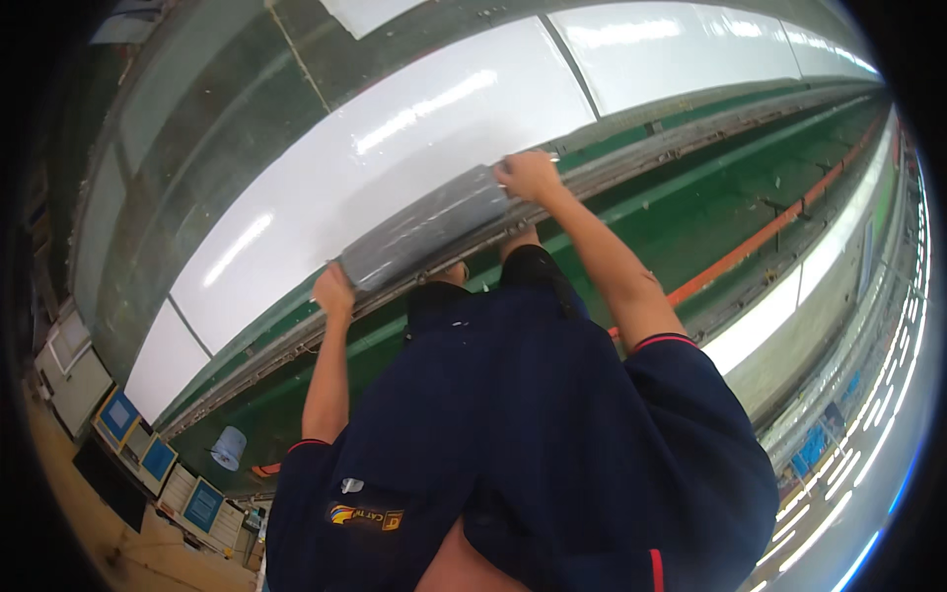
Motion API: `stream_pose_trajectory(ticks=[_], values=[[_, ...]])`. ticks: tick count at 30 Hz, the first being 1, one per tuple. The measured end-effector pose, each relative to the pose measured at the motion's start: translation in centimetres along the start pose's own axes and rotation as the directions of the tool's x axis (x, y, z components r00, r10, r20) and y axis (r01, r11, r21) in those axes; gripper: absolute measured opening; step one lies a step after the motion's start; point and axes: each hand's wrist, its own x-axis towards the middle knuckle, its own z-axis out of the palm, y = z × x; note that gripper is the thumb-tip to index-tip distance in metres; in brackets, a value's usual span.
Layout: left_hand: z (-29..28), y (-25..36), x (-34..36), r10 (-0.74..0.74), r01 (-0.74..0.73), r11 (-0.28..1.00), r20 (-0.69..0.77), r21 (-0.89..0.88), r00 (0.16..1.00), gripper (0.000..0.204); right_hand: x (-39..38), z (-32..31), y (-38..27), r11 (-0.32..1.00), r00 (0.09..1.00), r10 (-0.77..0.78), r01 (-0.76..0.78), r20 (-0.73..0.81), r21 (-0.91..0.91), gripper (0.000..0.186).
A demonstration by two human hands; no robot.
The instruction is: Applying pressure with a handheld roller to transfer ink or settle a substrate on a screen printing table.
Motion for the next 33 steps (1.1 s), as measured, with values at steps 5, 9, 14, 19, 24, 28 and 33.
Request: stream_pose_trajectory(ticks=[5, 9, 14, 19, 24, 28, 33], values=[[2.3, 13.6, 2.4, 0.126, -0.125, 0.992, 0.022, -0.02, 0.992, 0.066, -0.3, -5.7, 12.6, 0.997, 0.997, 0.077, -0.076, 0.03, -0.022, 0.043], [4.8, 21.2, 4.5, 0.267, -0.266, 0.962, -0.005, -0.061, 0.964, 0.058, 1.5, -8.1, 21.7, 0.98, 0.981, 0.182, -0.175, 0.069, -0.095, 0.04], [4.4, 23.5, 9.9, 0.144, -0.146, 0.989, -0.085, -0.017, 0.986, 0.038, 7.2, -9.0, 21.8, 0.99, 0.982, 0.142, -0.14, -0.121, 0.024, 0.024], [2.2, 23.2, 21.9, 0.016, -0.022, 1.0, -0.318, -0.018, 0.948, 0.03, 20.1, -11.9, 22.0, 0.998, 0.903, -0.006, 0.029, -0.43, 0.047, 0.017], [-4.1, 28.2, 36.1, -0.098, 0.059, 0.975, -0.171, -0.215, 0.98, 0.045, 34.0, -17.4, 19.9, 0.995, 0.808, 0.013, 0.046, -0.589, 0.086, 0.031], [-3.5, 28.6, 41.3, -0.029, -0.029, 0.957, -0.197, -0.288, 0.98, 0.05, 39.5, -18.2, 20.2, 0.996, 0.826, -0.067, 0.091, -0.56, 0.015, 0.031], [-0.7, 26.1, 33.9, 0.074, -0.086, 0.996, -0.321, -0.022, 0.944, 0.052, 32.7, -16.3, 19.2, 0.986, 0.883, -0.004, 0.082, -0.47, 0.146, 0.031]])
